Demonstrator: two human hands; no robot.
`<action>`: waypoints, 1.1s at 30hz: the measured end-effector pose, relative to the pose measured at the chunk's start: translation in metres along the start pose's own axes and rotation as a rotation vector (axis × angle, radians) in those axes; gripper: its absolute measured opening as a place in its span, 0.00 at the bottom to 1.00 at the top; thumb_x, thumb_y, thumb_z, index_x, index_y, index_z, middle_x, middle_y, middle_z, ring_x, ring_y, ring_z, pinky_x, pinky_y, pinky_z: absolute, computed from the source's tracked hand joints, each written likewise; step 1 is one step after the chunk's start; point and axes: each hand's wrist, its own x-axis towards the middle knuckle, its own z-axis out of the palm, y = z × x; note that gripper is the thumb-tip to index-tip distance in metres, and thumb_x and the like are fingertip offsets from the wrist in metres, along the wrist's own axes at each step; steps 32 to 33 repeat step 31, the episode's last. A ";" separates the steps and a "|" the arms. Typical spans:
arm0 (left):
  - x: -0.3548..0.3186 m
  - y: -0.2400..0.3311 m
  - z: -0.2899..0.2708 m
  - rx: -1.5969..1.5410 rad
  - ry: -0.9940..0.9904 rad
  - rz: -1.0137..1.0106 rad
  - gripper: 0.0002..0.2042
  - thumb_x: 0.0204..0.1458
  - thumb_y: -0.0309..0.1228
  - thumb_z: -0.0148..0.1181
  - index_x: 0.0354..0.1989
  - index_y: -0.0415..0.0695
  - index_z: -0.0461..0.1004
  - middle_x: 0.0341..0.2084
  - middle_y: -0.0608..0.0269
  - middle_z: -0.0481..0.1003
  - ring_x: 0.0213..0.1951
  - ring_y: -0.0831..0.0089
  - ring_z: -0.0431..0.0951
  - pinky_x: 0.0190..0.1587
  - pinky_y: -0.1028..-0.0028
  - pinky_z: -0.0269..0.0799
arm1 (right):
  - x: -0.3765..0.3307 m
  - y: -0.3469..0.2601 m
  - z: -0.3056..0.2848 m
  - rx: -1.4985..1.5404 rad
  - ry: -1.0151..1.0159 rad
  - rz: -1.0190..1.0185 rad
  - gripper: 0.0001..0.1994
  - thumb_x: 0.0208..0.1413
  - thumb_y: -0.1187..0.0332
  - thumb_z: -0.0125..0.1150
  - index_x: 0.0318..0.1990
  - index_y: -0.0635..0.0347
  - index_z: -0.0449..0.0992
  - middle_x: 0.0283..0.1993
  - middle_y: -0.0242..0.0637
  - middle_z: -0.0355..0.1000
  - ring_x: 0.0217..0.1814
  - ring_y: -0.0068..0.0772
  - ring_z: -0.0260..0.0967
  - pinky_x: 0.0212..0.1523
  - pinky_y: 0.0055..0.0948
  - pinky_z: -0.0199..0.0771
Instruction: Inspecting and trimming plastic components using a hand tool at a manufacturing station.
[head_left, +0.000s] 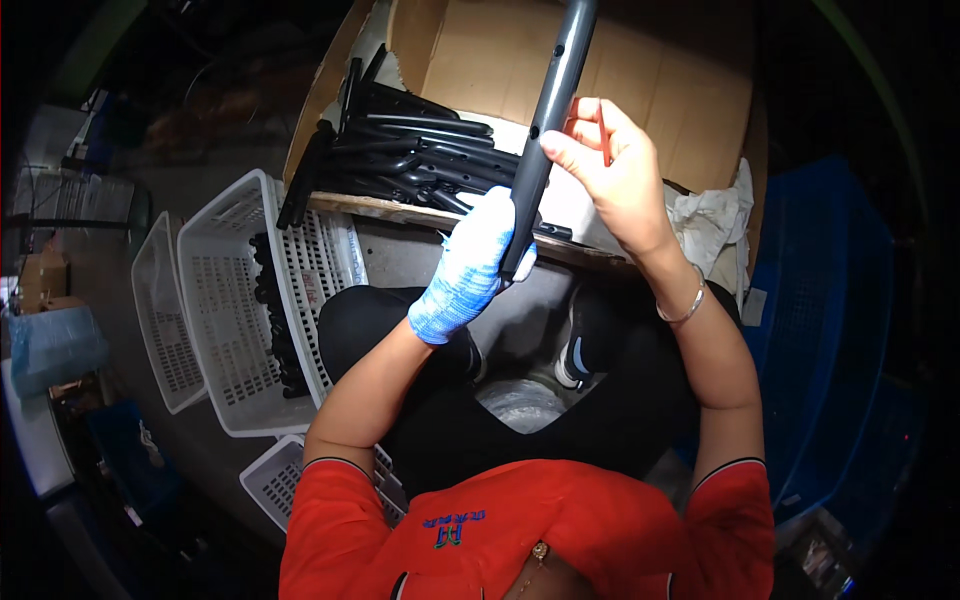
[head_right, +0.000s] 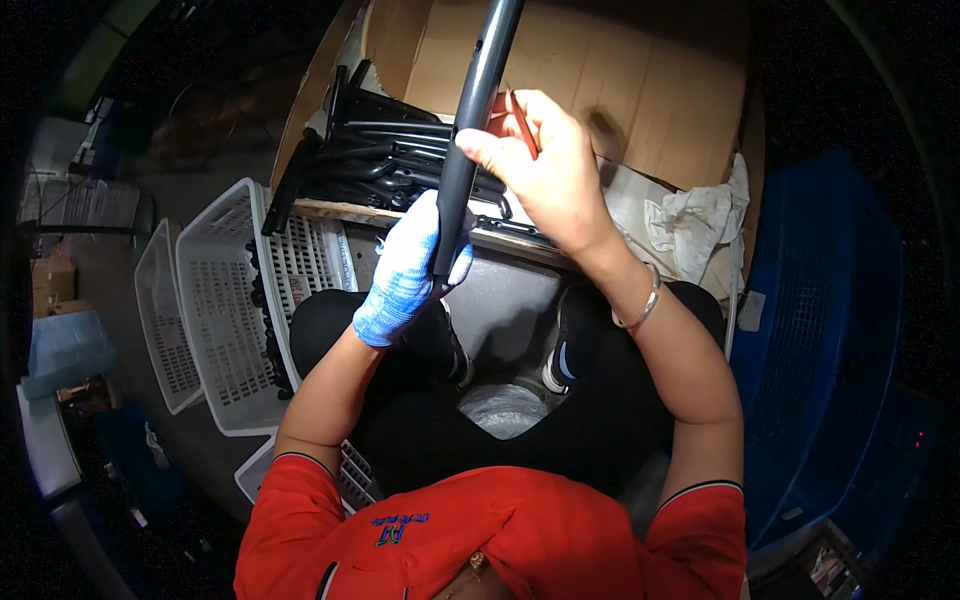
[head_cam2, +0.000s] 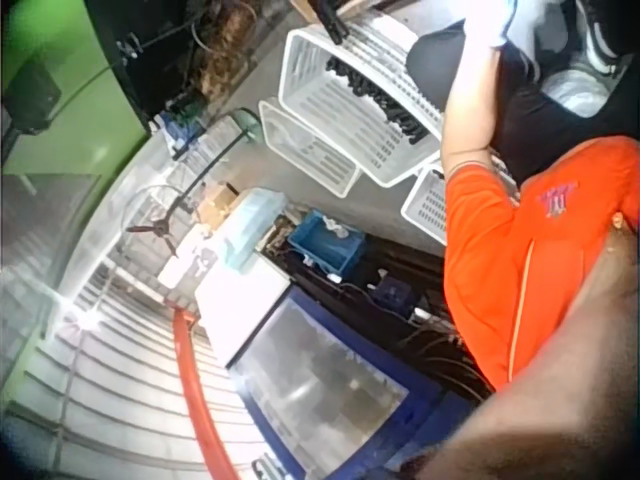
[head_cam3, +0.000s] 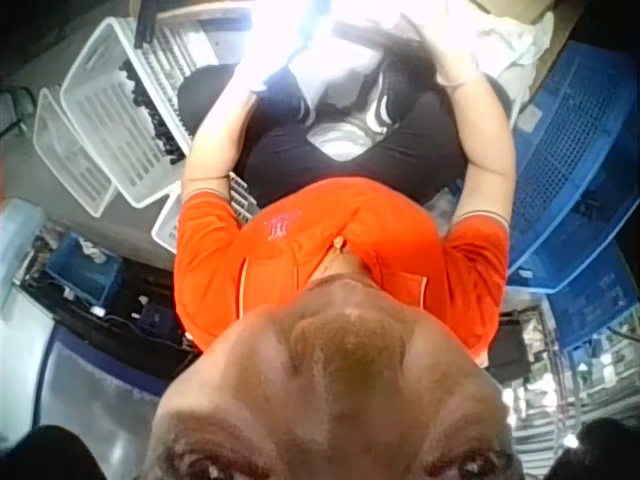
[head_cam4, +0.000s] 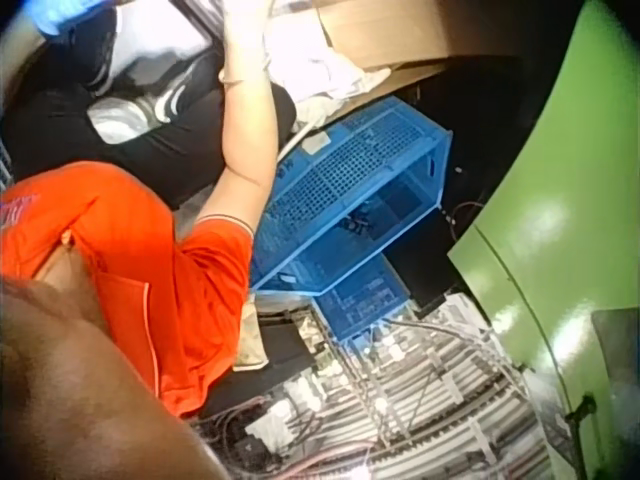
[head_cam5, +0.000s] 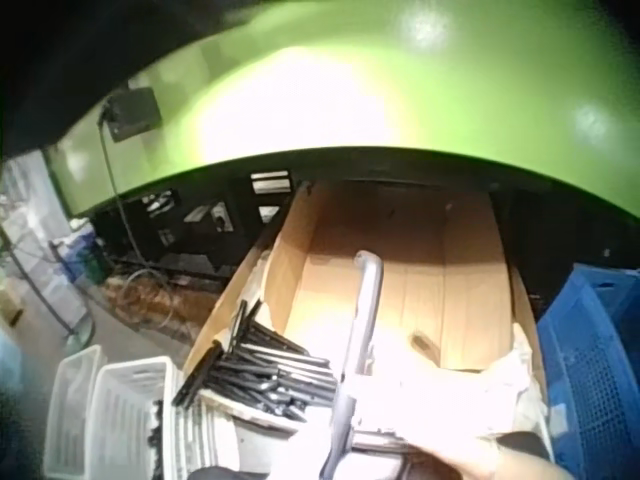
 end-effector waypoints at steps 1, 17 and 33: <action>0.000 0.001 0.000 -0.001 -0.008 0.002 0.18 0.62 0.45 0.40 0.39 0.41 0.66 0.23 0.65 0.66 0.17 0.82 0.65 0.18 0.84 0.60 | 0.002 -0.004 -0.003 0.019 0.011 -0.023 0.14 0.53 0.71 0.62 0.45 0.67 0.69 0.33 0.28 0.71 0.37 0.16 0.66 0.41 0.15 0.67; -0.003 0.025 0.007 -0.618 -0.140 -0.228 0.24 0.60 0.53 0.40 0.49 0.43 0.62 0.16 0.61 0.68 0.15 0.78 0.66 0.18 0.82 0.63 | 0.001 -0.002 -0.009 -0.034 0.025 0.008 0.11 0.57 0.65 0.59 0.40 0.64 0.72 0.26 0.19 0.64 0.25 0.08 0.53 0.28 0.12 0.54; -0.005 0.029 -0.006 -0.704 -0.188 -0.365 0.22 0.61 0.50 0.38 0.46 0.42 0.64 0.14 0.61 0.67 0.13 0.77 0.65 0.17 0.81 0.64 | 0.012 -0.023 -0.034 -0.852 0.151 -0.147 0.13 0.64 0.56 0.47 0.38 0.55 0.70 0.23 0.27 0.62 0.24 0.14 0.54 0.26 0.19 0.55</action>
